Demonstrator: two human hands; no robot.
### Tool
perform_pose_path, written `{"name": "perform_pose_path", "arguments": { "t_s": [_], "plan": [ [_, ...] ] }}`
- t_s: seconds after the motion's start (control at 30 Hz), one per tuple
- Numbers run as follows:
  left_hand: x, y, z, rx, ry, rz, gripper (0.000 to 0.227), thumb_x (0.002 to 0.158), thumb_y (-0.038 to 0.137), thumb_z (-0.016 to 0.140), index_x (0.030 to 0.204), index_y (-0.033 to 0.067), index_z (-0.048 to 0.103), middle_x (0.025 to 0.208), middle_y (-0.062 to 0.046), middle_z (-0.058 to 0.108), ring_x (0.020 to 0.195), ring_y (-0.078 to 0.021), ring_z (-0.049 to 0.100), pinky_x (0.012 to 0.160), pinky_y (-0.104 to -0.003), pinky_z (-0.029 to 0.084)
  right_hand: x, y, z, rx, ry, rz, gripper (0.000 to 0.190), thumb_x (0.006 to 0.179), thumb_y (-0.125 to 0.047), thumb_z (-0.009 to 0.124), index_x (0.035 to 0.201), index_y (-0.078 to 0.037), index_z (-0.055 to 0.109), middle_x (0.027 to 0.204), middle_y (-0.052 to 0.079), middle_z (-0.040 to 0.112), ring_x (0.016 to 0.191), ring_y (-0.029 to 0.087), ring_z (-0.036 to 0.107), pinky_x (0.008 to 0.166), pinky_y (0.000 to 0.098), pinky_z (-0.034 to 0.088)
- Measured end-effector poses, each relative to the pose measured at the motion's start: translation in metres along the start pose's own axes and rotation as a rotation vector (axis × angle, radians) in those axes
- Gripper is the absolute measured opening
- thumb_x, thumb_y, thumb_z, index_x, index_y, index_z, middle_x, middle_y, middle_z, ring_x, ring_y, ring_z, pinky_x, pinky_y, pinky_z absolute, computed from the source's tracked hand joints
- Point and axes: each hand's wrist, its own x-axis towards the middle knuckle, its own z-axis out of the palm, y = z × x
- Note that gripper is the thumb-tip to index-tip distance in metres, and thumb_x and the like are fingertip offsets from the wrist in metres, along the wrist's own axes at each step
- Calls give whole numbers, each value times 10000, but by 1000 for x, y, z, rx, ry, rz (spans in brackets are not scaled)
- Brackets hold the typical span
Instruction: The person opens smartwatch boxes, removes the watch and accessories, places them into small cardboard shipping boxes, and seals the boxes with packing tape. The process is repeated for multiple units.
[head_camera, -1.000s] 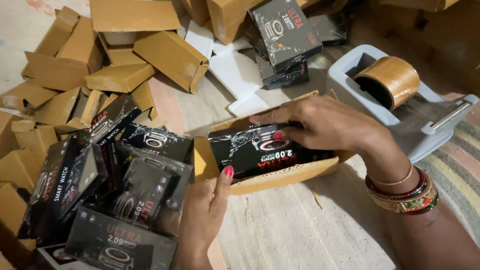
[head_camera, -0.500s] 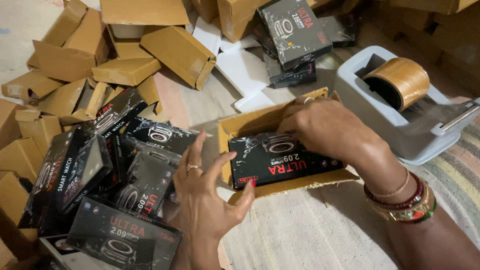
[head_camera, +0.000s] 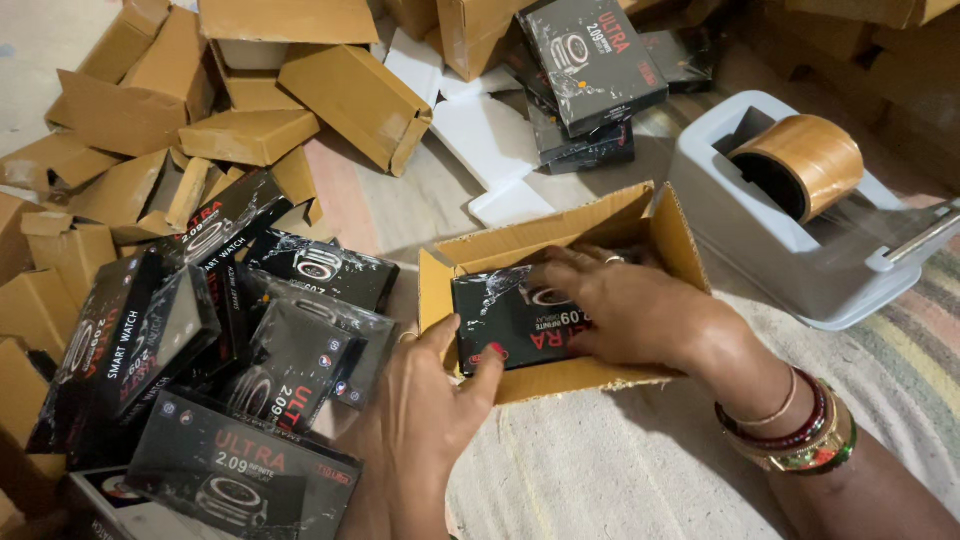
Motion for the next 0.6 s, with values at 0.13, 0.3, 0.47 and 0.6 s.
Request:
{"name": "perform_pose_path", "arguments": {
  "t_s": [0.13, 0.3, 0.47, 0.6],
  "plan": [
    [0, -9, 8, -130, 108, -188, 426, 821, 276, 715, 1219, 124, 730, 950, -210, 751, 775, -301, 770, 729, -405, 582, 8, 7, -15, 90, -3, 80, 832, 797, -380, 765, 1513, -174, 394, 1506, 152, 410, 1324, 381, 492, 1104, 444, 413],
    [-1, -24, 22, -105, 255, -161, 244, 856, 184, 737, 1068, 81, 801, 808, -210, 741, 559, -305, 708, 587, -382, 546, 14, 15, -19, 111, 53, -6, 676, 745, -327, 854, 1355, -195, 593, 1311, 117, 556, 1260, 356, 511, 1062, 438, 427],
    [-3, -19, 25, -72, 333, -27, 213, 829, 191, 755, 1007, 89, 811, 843, -201, 749, 670, -308, 741, 634, -380, 582, 8, 13, -15, 18, 110, 5, 716, 678, -241, 859, 1341, -177, 596, 1357, 154, 554, 1244, 384, 522, 1040, 454, 445],
    [-7, -6, 9, 151, 112, -21, 305, 821, 205, 759, 1123, 162, 782, 994, -203, 750, 841, -344, 733, 751, -428, 586, 1, 6, -5, -153, 178, 23, 696, 680, -226, 858, 1317, -136, 592, 1285, 241, 563, 1222, 426, 548, 987, 471, 492]
  ]
}}
